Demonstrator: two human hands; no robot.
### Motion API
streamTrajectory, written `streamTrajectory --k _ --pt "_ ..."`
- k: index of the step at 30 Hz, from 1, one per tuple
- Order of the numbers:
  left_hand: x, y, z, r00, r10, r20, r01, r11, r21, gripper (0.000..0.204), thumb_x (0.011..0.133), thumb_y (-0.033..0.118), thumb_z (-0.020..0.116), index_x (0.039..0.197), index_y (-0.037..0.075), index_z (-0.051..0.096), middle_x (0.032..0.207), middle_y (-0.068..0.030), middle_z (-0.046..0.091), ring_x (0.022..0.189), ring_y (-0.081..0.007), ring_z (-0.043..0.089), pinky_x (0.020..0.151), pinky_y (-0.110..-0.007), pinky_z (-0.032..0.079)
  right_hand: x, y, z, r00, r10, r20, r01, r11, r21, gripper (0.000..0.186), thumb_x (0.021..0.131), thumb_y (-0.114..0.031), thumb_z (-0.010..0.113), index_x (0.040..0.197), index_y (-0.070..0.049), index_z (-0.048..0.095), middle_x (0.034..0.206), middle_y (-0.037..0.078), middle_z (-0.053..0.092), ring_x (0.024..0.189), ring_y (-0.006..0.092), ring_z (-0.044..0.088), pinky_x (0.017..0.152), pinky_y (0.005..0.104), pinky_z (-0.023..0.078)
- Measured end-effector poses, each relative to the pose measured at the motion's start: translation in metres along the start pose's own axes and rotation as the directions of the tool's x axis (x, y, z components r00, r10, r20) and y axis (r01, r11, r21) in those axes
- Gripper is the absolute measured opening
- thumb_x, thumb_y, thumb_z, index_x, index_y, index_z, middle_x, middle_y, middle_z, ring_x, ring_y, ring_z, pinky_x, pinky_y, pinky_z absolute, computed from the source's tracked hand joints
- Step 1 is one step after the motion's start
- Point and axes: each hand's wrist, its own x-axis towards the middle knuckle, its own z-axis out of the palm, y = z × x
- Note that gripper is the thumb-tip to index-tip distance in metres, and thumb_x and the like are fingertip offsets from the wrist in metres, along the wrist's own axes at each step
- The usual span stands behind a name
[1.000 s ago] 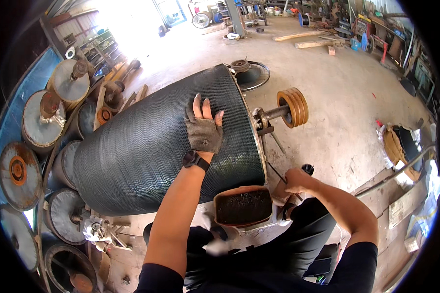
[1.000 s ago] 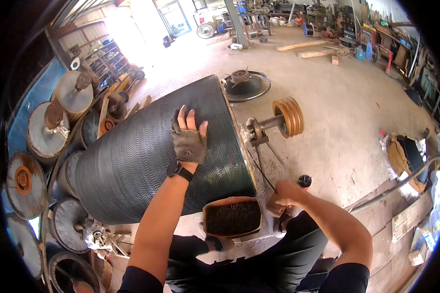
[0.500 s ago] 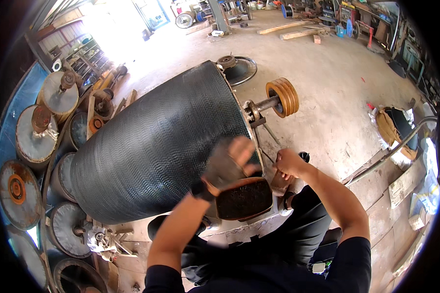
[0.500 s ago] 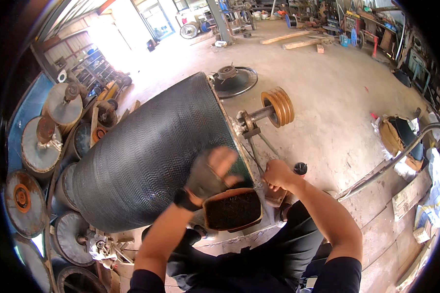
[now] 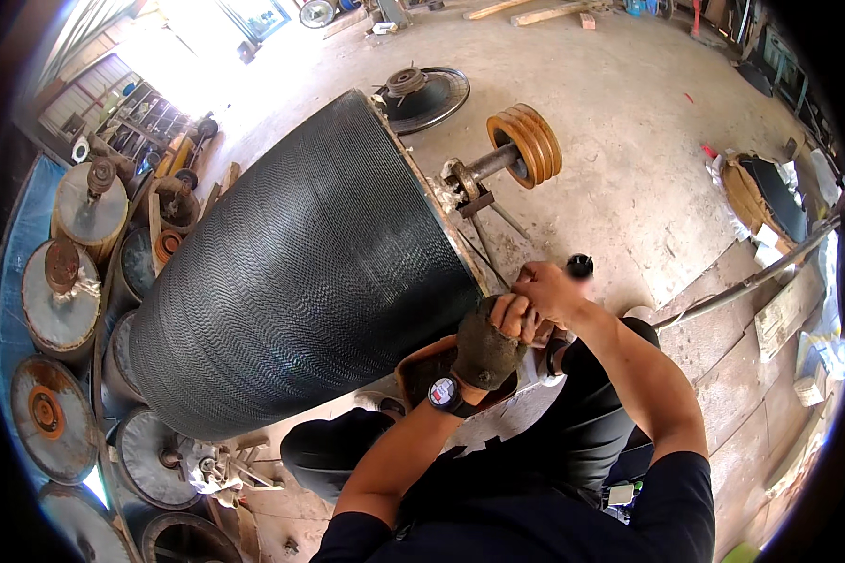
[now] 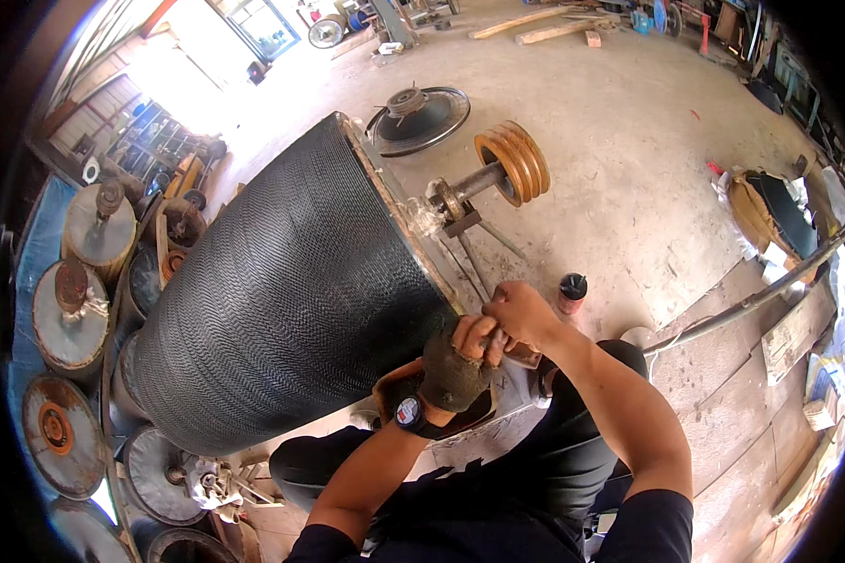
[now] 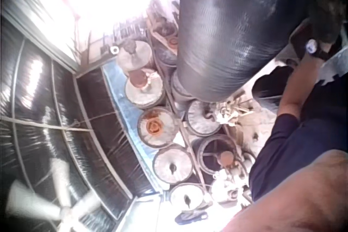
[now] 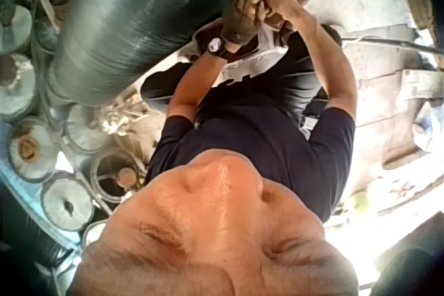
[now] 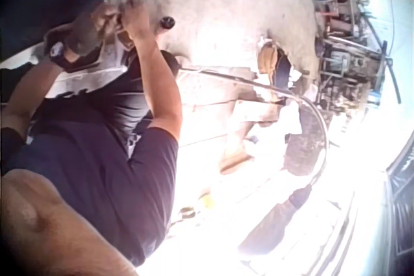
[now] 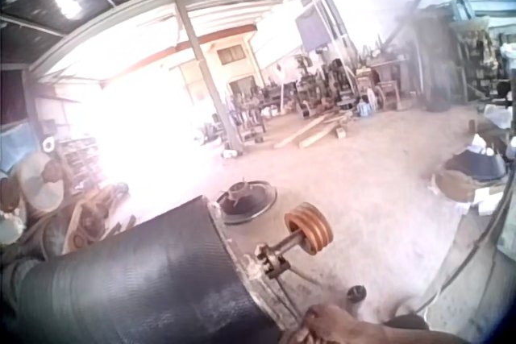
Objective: The person uses a hammer and a metal punch tool to tap and secure the edge of a wire mesh wrapped around a large industrial cylinder. They also use pliers to manipulate the mesh and wires at the drum's edge.
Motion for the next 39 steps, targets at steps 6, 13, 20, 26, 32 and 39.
streamTrajectory --k 6,13,20,26,32,39 --pt "0.011 0.000 -0.016 0.983 -0.121 -0.138 0.121 0.993 -0.009 0.020 0.101 0.009 0.060 0.119 0.001 0.058 0.098 -0.0170 0.068 0.083 -0.0359 0.069 0.073 -0.043 0.056 -0.024 0.011 0.014 0.716 -0.696 -0.058 0.597 0.652 -0.468 0.045 0.083 0.001 0.064 0.127 -0.005 0.065 0.117 0.020 0.068 0.109 0.0441 0.066 0.100 0.0470 0.053" --pt "0.024 0.009 -0.053 0.959 -0.266 -0.093 0.239 0.944 -0.229 0.038 0.109 0.020 0.051 0.137 -0.006 0.048 0.095 -0.0128 0.068 0.088 -0.0212 0.066 0.088 -0.039 0.053 -0.024 0.019 0.052 0.495 -0.850 -0.181 0.741 0.522 -0.423 0.036 0.082 0.003 0.070 0.118 0.000 0.065 0.113 0.017 0.068 0.102 0.0374 0.068 0.088 0.0415 0.057" --pt "0.031 0.012 -0.070 0.768 -0.633 0.096 0.560 0.591 -0.581 0.051 0.107 0.028 0.057 0.144 -0.004 0.044 0.095 -0.0087 0.062 0.092 -0.0161 0.064 0.086 -0.034 0.054 -0.044 0.025 0.056 0.406 -0.904 -0.132 0.700 0.401 -0.591 0.060 0.075 0.002 0.074 0.133 -0.002 0.062 0.107 0.016 0.067 0.095 0.0340 0.070 0.080 0.0408 0.060" --pt "0.038 0.012 -0.063 0.794 -0.581 0.181 0.568 0.600 -0.563 0.050 0.105 0.024 0.054 0.145 -0.005 0.045 0.093 -0.0090 0.064 0.088 -0.0144 0.063 0.084 -0.033 0.053 -0.058 0.040 0.051 0.414 -0.895 -0.167 0.658 0.422 -0.624 0.070 0.075 -0.008 0.070 0.144 -0.012 0.060 0.104 0.013 0.064 0.090 0.0287 0.069 0.071 0.0365 0.059" --pt "0.048 0.023 -0.068 0.770 -0.558 0.308 0.628 0.578 -0.521 0.053 0.105 0.026 0.052 0.147 -0.006 0.045 0.086 -0.0074 0.066 0.084 -0.0133 0.063 0.083 -0.032 0.050 -0.080 0.052 0.043 0.395 -0.909 -0.130 0.674 0.383 -0.631 0.067 0.072 -0.004 0.071 0.139 -0.013 0.065 0.102 0.015 0.064 0.089 0.0309 0.070 0.070 0.0376 0.060" --pt "0.039 0.014 -0.052 0.707 -0.572 0.415 0.684 0.407 -0.605 0.054 0.105 0.021 0.054 0.152 -0.003 0.043 0.090 -0.0052 0.065 0.086 -0.0103 0.061 0.081 -0.030 0.050 -0.095 0.047 0.037 0.460 -0.879 -0.126 0.592 0.409 -0.694 0.074 0.069 0.003 0.072 0.141 -0.012 0.066 0.100 0.013 0.064 0.081 0.0267 0.069 0.063 0.0358 0.058"
